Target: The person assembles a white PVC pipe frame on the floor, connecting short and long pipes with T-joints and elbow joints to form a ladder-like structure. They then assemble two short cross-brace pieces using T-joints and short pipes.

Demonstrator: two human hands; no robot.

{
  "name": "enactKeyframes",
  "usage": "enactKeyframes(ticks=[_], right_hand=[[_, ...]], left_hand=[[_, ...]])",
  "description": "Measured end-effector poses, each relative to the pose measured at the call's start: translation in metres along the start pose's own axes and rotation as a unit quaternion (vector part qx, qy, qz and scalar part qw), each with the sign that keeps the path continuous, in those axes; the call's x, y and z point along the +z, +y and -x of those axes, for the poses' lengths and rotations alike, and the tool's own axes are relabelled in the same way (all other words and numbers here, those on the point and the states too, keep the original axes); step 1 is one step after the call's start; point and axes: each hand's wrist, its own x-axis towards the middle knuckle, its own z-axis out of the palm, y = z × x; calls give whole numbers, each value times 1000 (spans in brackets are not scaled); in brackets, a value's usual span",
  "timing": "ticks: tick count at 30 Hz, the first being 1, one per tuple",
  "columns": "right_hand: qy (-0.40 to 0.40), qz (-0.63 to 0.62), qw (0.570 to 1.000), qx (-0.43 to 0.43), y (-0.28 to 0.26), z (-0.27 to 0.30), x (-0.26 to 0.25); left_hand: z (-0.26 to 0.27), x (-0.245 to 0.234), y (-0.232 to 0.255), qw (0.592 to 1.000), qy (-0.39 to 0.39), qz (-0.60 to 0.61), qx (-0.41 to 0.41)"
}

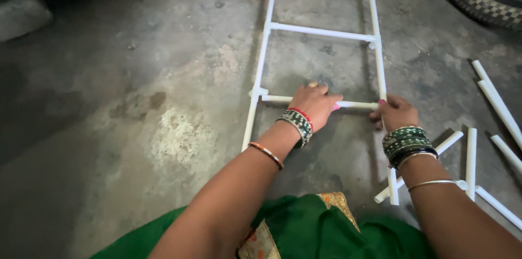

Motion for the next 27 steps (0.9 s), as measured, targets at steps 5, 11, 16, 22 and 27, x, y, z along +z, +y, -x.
enactKeyframes(ticks=[5,11,16,22,27], right_hand=[[218,332,886,-240,-23,39,1],[37,267,842,-468,-69,77,85],[-85,417,804,-415,-105,111,155],[-117,409,797,-429,-118,104,154],[-117,367,813,-437,-120,100,154]], left_hand=[[40,-39,-50,967,221,-43,-121],[66,-68,-108,900,100,159,-393],[66,-51,-124,929,19,162,-331],[49,-8,-177,898,-22,265,-351],[35,9,-199,829,-26,453,-327]])
